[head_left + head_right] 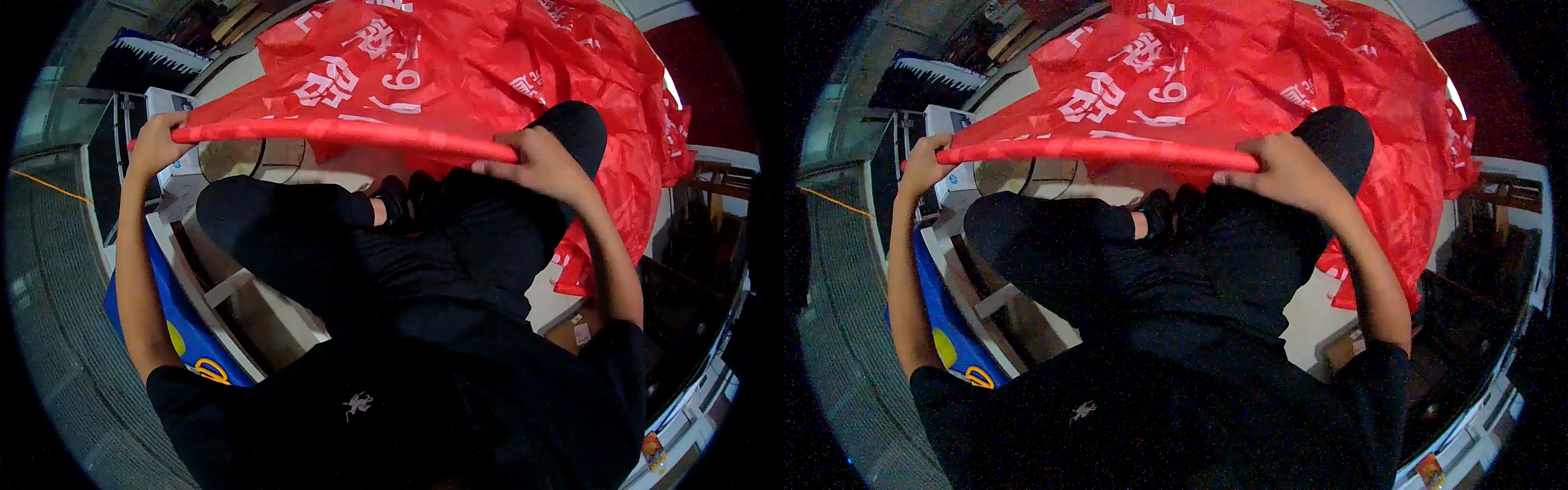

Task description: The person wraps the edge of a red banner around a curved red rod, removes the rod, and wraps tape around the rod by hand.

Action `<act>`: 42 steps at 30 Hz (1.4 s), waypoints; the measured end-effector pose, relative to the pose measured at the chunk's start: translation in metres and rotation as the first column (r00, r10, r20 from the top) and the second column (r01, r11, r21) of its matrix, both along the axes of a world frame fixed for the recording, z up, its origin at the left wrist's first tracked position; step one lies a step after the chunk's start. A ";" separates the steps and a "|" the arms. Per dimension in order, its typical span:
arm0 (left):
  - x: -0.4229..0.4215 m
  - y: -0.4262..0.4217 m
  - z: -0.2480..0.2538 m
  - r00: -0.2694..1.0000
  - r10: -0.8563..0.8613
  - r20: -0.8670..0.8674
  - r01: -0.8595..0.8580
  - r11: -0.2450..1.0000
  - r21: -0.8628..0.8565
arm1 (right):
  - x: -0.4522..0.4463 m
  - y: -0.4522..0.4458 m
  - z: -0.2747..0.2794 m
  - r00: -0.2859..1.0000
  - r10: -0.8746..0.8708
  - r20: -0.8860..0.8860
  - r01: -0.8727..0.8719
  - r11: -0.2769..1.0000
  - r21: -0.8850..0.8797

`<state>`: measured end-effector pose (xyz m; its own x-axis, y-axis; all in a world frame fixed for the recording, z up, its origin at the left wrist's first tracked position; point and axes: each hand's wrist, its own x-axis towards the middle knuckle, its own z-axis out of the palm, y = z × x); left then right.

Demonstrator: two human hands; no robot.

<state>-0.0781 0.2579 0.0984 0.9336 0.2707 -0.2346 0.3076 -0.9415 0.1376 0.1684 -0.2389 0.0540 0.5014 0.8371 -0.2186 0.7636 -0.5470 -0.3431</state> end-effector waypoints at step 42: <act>-0.064 0.009 -0.040 0.765 0.644 0.001 -0.182 0.217 -0.959 | 0.136 -0.115 -0.018 0.626 -0.236 -0.743 0.644 0.693 0.323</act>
<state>-0.1419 0.2672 0.0588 0.8100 0.4878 -0.3254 0.3217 0.0943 0.9421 0.3044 -0.3536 0.0359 0.7572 0.6111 -0.2307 -0.0250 -0.3258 -0.9451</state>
